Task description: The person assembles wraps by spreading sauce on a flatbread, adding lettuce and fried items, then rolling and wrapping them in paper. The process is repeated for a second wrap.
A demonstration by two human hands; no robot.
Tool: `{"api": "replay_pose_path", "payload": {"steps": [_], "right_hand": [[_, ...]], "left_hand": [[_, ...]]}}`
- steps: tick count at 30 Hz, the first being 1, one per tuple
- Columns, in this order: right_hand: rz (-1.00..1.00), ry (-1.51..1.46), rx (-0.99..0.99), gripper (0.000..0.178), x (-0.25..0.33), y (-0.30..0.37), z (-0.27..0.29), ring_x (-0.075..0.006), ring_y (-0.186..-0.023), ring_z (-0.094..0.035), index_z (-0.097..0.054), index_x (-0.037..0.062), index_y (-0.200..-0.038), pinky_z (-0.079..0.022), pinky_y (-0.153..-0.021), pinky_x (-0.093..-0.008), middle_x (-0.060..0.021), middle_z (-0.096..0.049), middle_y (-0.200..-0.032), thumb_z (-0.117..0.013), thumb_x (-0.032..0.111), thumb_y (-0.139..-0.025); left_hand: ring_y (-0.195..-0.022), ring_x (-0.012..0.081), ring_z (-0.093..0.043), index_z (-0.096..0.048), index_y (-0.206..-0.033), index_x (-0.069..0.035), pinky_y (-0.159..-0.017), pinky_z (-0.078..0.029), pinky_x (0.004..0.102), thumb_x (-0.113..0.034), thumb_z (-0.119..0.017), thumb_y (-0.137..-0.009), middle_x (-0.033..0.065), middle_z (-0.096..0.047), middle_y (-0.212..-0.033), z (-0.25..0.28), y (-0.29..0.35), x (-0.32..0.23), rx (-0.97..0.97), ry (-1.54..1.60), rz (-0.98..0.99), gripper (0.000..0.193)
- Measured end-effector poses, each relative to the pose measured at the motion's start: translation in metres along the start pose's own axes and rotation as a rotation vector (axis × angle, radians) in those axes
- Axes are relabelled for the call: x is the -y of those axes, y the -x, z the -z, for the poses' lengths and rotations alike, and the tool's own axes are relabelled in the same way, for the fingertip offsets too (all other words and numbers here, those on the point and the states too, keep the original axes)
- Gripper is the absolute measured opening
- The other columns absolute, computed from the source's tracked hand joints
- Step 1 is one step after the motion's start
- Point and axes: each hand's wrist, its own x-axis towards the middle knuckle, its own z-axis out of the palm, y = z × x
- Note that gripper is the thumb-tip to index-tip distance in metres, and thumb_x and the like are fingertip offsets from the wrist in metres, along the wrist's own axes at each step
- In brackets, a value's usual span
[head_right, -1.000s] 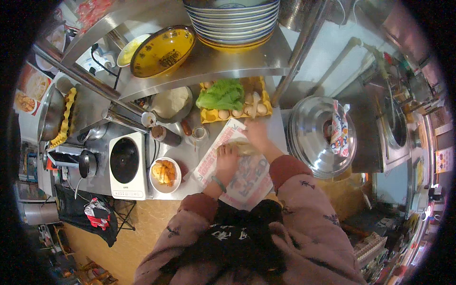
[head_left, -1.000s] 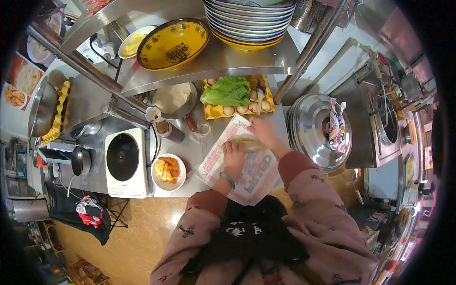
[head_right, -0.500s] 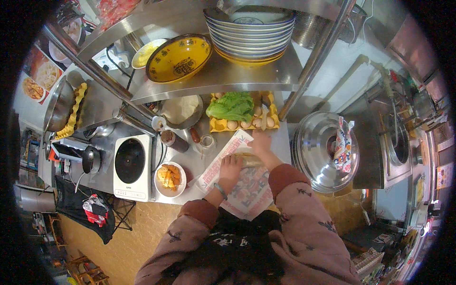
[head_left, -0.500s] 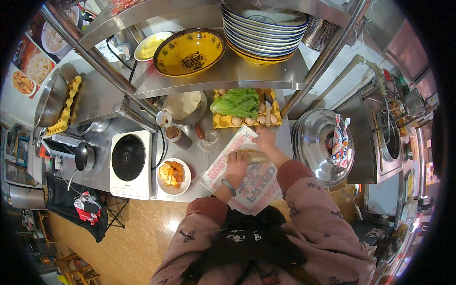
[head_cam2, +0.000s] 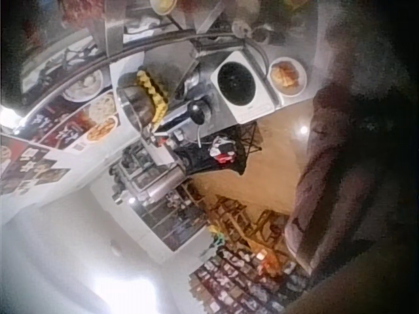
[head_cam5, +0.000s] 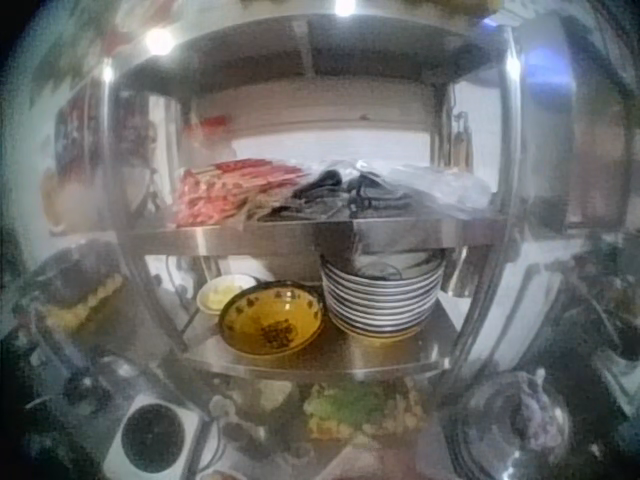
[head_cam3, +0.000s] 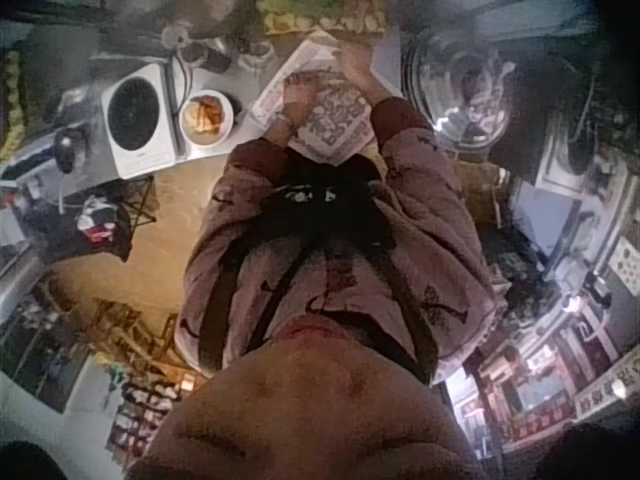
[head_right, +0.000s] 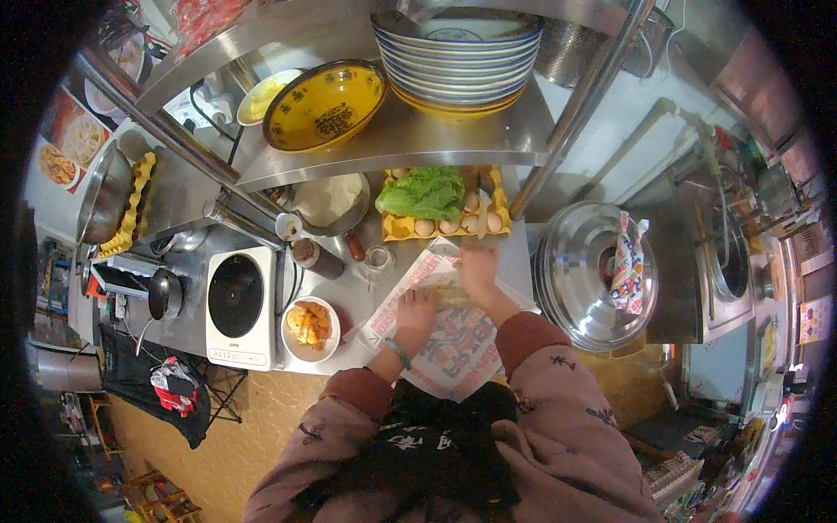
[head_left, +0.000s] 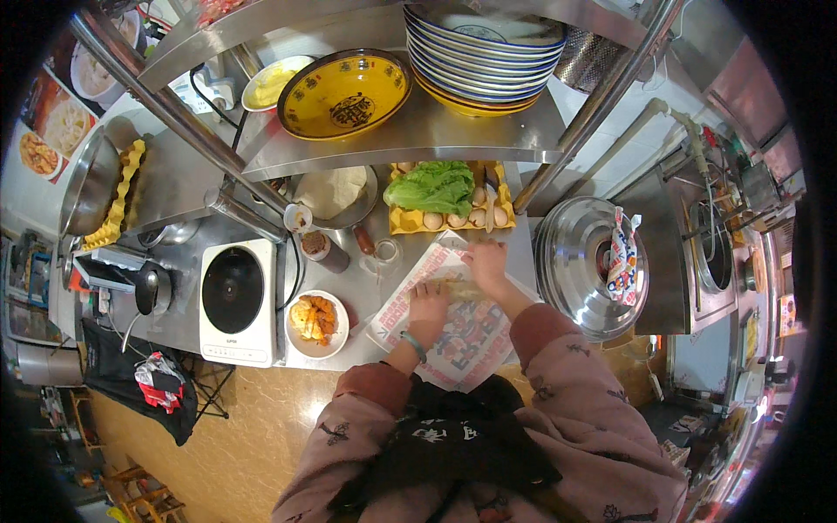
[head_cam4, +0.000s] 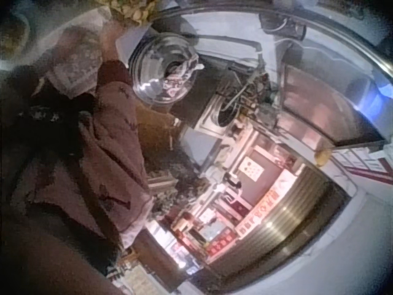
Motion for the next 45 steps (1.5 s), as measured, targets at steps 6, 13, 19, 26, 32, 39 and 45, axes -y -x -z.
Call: {"api": "replay_pose_path", "payload": {"steps": [6, 13, 19, 26, 32, 39, 45], "right_hand": [[0.148, -0.095, 0.002, 0.008, -0.003, -0.012, 0.013, -0.0233, -0.081, -0.059, -0.067, 0.0113, -0.066, -0.037, -0.080, -0.0415, -0.0062, -0.062, -0.073, -0.065, 0.019, -0.067], [0.515, 0.230, 0.004, 0.009, -0.007, -0.022, 0.012, -0.0223, -0.073, -0.062, -0.067, 0.0064, -0.065, -0.048, -0.064, -0.0371, -0.0101, -0.063, -0.072, -0.059, 0.010, -0.063], [0.556, 0.148, 0.208, 0.010, -0.005, -0.027, 0.035, -0.0247, -0.066, -0.062, -0.068, 0.0081, -0.070, -0.049, -0.060, -0.0363, -0.0111, -0.062, -0.066, -0.059, 0.013, -0.069], [0.257, -0.565, 0.241, 0.010, -0.003, -0.018, 0.025, -0.0316, -0.065, -0.059, -0.067, 0.0092, -0.079, -0.045, -0.058, -0.0388, -0.0138, -0.061, -0.069, -0.060, 0.016, -0.076], [0.229, -0.733, 0.119, 0.012, 0.002, 0.003, 0.032, -0.0300, -0.065, -0.057, -0.063, 0.0075, -0.084, -0.044, -0.060, -0.0392, -0.0122, -0.060, -0.073, -0.062, 0.017, -0.076], [0.712, -0.308, -0.061, 0.013, 0.003, 0.066, 0.058, -0.0201, -0.082, -0.053, -0.063, 0.0152, -0.081, -0.038, -0.077, -0.0379, -0.0011, -0.056, -0.082, -0.063, 0.017, -0.069], [0.761, -0.124, -0.068, 0.022, -0.001, 0.111, 0.043, -0.0202, -0.086, -0.051, -0.062, 0.0142, -0.093, -0.038, -0.079, -0.0391, -0.0005, -0.054, -0.088, -0.057, 0.016, -0.072]], "left_hand": [[-0.090, 0.0331, -0.054, -0.058, -0.100, -0.005, -0.080, -0.043, 0.0438, -0.011, -0.052, -0.075, 0.0168, -0.057, -0.093, -0.001, -0.001, 0.005, -0.008, 0.072, -0.064, 0.027], [-0.094, 0.0306, -0.054, -0.054, -0.110, -0.005, -0.079, -0.045, 0.0415, -0.013, -0.056, -0.075, 0.0134, -0.056, -0.096, -0.007, -0.002, 0.005, -0.015, 0.006, -0.084, 0.037], [-0.102, 0.0337, -0.051, -0.052, -0.107, -0.003, -0.088, -0.041, 0.0420, -0.009, -0.052, -0.076, 0.0178, -0.055, -0.102, -0.001, -0.002, 0.005, 0.011, 0.160, -0.040, 0.031], [-0.110, 0.0305, -0.043, -0.051, -0.106, -0.003, -0.099, -0.029, 0.0479, -0.013, -0.060, -0.073, 0.0148, -0.049, -0.112, 0.006, -0.003, 0.010, 0.034, 0.277, -0.029, 0.036], [-0.118, 0.0303, -0.038, -0.042, -0.124, -0.008, -0.102, -0.021, 0.0540, -0.021, -0.073, -0.062, 0.0131, -0.045, -0.120, 0.009, 0.000, 0.016, -0.096, 0.311, 0.051, 0.071], [-0.126, 0.0287, -0.034, -0.034, -0.132, -0.011, -0.102, -0.016, 0.0592, -0.029, -0.076, -0.059, 0.0105, -0.042, -0.131, 0.009, -0.006, 0.022, -0.085, 0.136, -0.002, 0.085], [-0.122, 0.0245, -0.042, -0.034, -0.132, -0.012, -0.102, -0.015, 0.0584, -0.026, -0.073, -0.061, 0.0065, -0.042, -0.134, 0.001, -0.006, 0.033, 0.141, 0.197, -0.137, 0.082]]}}
